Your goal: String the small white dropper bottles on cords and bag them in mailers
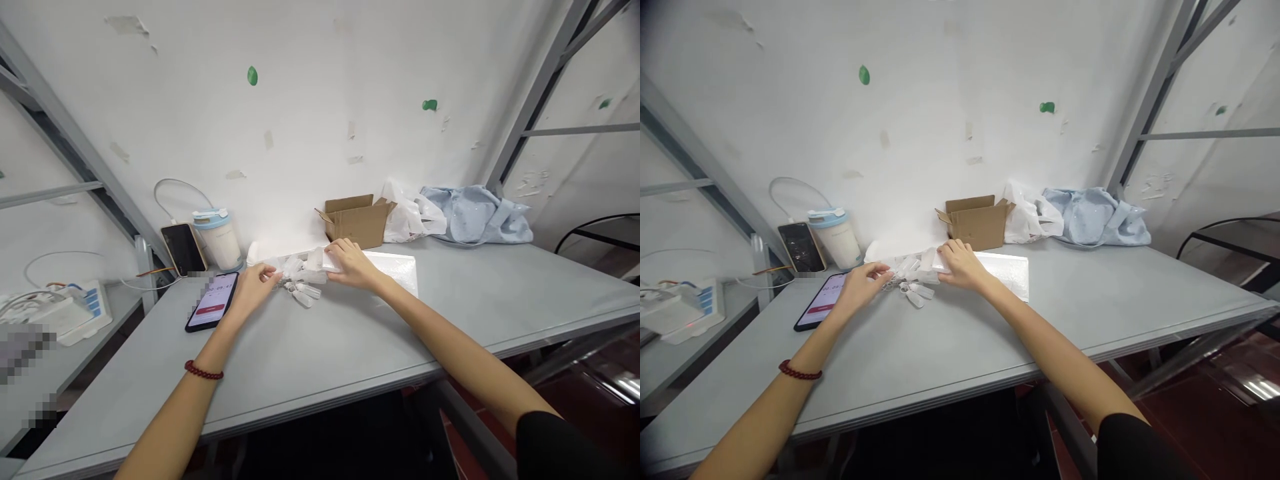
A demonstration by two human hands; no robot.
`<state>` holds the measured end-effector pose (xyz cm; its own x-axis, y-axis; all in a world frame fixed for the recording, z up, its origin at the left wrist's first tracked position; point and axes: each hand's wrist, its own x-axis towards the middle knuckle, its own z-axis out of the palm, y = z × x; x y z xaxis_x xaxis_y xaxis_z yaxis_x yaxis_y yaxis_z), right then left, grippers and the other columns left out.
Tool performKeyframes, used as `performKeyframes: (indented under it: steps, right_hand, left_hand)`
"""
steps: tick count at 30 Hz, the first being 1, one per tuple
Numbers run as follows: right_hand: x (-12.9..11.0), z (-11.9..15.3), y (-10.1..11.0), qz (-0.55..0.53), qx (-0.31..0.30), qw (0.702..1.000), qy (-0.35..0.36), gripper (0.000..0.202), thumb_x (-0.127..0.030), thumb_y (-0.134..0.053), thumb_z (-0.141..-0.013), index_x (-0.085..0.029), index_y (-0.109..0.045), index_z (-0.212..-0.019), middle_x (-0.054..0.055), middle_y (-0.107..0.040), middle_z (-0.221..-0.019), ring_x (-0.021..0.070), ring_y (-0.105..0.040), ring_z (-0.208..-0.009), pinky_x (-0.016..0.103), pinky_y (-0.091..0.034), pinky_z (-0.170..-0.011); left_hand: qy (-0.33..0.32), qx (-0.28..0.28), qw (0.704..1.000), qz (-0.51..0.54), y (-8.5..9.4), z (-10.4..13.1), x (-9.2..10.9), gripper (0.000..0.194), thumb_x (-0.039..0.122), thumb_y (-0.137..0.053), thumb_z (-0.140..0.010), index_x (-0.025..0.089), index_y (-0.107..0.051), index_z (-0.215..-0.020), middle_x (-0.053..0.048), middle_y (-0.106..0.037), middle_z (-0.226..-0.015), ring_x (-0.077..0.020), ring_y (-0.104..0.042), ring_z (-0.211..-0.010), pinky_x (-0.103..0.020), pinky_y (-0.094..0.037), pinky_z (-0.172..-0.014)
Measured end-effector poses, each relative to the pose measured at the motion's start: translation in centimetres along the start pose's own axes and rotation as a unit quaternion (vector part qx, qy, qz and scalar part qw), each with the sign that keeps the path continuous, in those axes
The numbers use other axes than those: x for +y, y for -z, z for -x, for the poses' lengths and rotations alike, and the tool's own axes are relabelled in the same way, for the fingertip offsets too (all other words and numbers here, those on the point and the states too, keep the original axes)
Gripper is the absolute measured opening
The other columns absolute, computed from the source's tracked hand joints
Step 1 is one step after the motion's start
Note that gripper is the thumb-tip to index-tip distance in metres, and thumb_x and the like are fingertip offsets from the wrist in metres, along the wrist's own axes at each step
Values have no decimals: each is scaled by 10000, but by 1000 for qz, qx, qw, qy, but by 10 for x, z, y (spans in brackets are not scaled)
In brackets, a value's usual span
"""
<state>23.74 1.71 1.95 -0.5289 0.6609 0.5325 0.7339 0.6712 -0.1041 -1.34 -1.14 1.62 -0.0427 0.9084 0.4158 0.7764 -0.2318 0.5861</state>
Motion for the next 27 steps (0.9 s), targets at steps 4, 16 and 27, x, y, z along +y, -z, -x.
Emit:
performKeyframes:
  steps: [4, 16, 27]
  right_hand:
    - [2, 0, 0, -6, -8, 1000, -3, 427, -307, -600, -721, -138, -507, -1102, 134, -549, -1108, 268, -457, -981, 368, -336, -800]
    - [-7, 1, 7, -43, -16, 999, 8, 429, -295, -594, -722, -156, -490, -1114, 137, -541, -1128, 270, -490, -1012, 377, -336, -834]
    - [-8, 3, 5, -30, -52, 998, 0, 491, -322, -588, -728, -158, -454, -1171, 144, -531, -1156, 283, -483, -1065, 396, -340, -850]
  left_hand:
    - [7, -57, 994, -95, 0, 1, -4, 355, 452, -568, -725, 140, -676, -855, -87, -699, -838, -226, -614, -770, -305, -421, -676]
    - [-24, 10, 999, -27, 4, 1, 5, 260, 351, -479, -756, 167, -653, -697, -40, -679, -686, -180, -588, -660, -276, -400, -640]
    - [21, 78, 960, 268, 9, -1, 12, 280, 384, -606, -686, 121, -644, -773, -56, -671, -698, -156, -607, -601, -265, -484, -552]
